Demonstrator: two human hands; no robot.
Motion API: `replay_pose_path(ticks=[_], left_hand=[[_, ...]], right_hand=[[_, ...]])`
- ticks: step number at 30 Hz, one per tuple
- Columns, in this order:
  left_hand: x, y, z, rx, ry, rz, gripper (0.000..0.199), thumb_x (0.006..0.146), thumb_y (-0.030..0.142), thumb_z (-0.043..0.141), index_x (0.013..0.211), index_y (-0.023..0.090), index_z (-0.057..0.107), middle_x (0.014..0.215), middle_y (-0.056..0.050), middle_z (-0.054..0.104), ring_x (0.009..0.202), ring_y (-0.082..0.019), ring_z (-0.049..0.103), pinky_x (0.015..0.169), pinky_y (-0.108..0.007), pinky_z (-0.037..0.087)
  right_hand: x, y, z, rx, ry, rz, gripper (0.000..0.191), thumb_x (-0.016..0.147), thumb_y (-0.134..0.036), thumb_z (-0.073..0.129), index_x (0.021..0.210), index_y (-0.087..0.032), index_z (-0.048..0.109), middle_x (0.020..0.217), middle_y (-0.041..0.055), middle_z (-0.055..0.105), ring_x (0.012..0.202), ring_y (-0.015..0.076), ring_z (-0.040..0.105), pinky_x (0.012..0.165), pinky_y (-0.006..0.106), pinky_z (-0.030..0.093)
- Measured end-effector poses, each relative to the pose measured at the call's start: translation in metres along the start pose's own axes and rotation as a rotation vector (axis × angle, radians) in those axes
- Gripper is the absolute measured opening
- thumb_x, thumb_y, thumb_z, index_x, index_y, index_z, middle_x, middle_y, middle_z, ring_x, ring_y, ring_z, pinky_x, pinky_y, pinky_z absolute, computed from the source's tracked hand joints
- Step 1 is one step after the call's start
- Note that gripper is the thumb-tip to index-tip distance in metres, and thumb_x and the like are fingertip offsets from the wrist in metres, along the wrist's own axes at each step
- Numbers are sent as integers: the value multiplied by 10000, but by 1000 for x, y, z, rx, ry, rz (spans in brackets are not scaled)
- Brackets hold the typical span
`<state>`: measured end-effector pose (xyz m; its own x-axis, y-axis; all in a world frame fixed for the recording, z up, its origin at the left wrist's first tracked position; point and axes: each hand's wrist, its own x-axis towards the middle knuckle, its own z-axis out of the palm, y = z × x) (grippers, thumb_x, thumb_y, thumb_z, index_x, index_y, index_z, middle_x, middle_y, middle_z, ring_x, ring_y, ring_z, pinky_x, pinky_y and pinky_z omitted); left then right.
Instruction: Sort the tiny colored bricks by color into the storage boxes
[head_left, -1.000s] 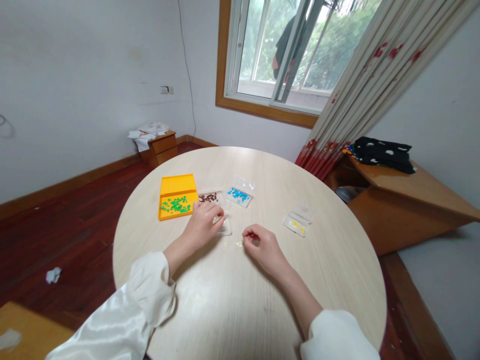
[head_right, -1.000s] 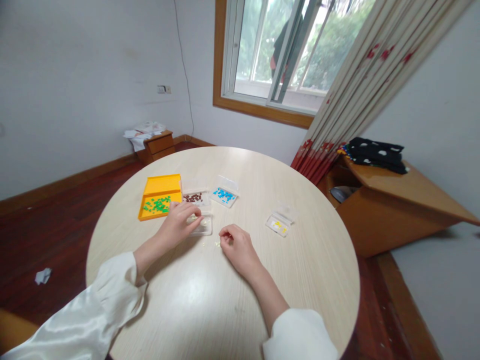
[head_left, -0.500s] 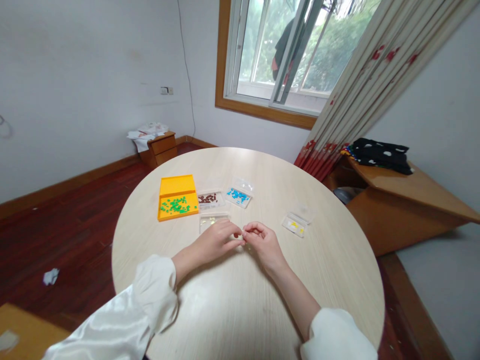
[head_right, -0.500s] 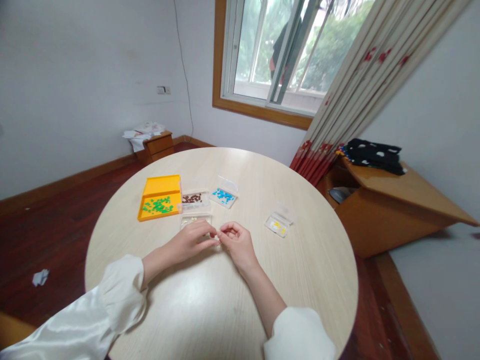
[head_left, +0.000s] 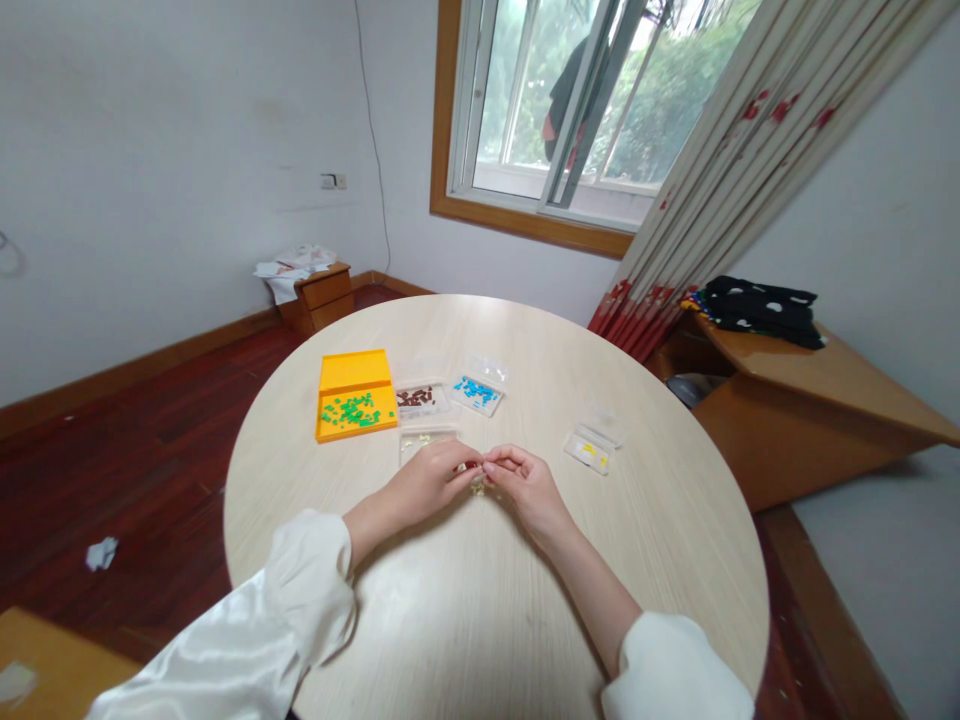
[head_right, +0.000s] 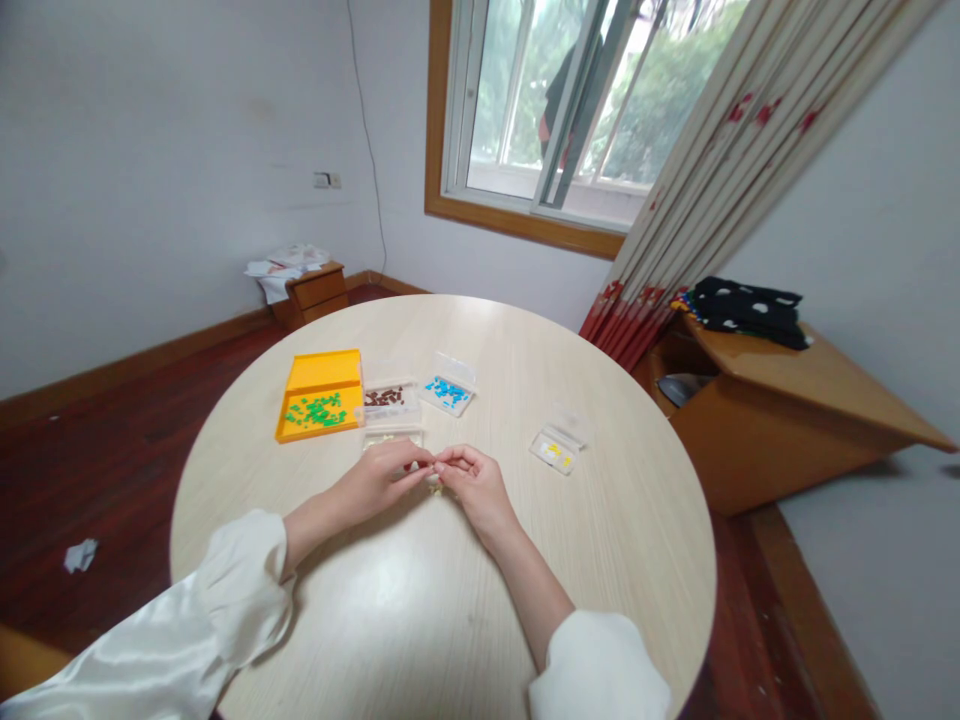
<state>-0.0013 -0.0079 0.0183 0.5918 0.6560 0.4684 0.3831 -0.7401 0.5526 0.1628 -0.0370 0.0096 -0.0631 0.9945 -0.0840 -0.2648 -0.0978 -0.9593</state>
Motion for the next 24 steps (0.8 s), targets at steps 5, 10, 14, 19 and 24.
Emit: replay_pose_path(ticks=[5,10,14,19,24], left_hand=[[0,-2,-1,24,63,-20,145,868,233,513,826,153,627,747,-37,638,720,-140,567,678,-258,437],[2,-14,-3,159,159,-187,91,826,152,504,807,154,593,769,-42,633,749,-164,572,713,-295,456],[4,-21,-6,290,84,-340,120,816,118,488,825,139,606,824,-75,640,824,-196,584,774,-329,462],[3,-17,-8,380,-27,-430,211,822,148,506,991,124,631,935,-118,646,916,-234,587,822,-348,447],[3,-8,-12,182,-185,-274,211,823,210,531,1000,163,635,877,-57,664,809,-176,598,736,-277,439]], right_hand=[[2,1,-2,-18,-17,-19,290,607,-381,760,775,-178,638,754,21,684,713,134,641,696,266,498],[3,3,-8,-462,49,-180,170,738,-299,623,848,-171,640,850,65,685,805,172,632,764,331,489],[-3,0,-12,-1015,2,-325,168,809,-208,543,924,-156,654,915,87,655,862,181,596,821,345,455],[-11,-5,-12,-1229,-135,-269,285,786,-251,643,1058,-168,634,1001,90,610,964,208,558,870,353,436],[-7,0,-11,-1216,-203,-289,149,813,-125,587,933,-164,667,933,74,616,912,177,567,850,322,440]])
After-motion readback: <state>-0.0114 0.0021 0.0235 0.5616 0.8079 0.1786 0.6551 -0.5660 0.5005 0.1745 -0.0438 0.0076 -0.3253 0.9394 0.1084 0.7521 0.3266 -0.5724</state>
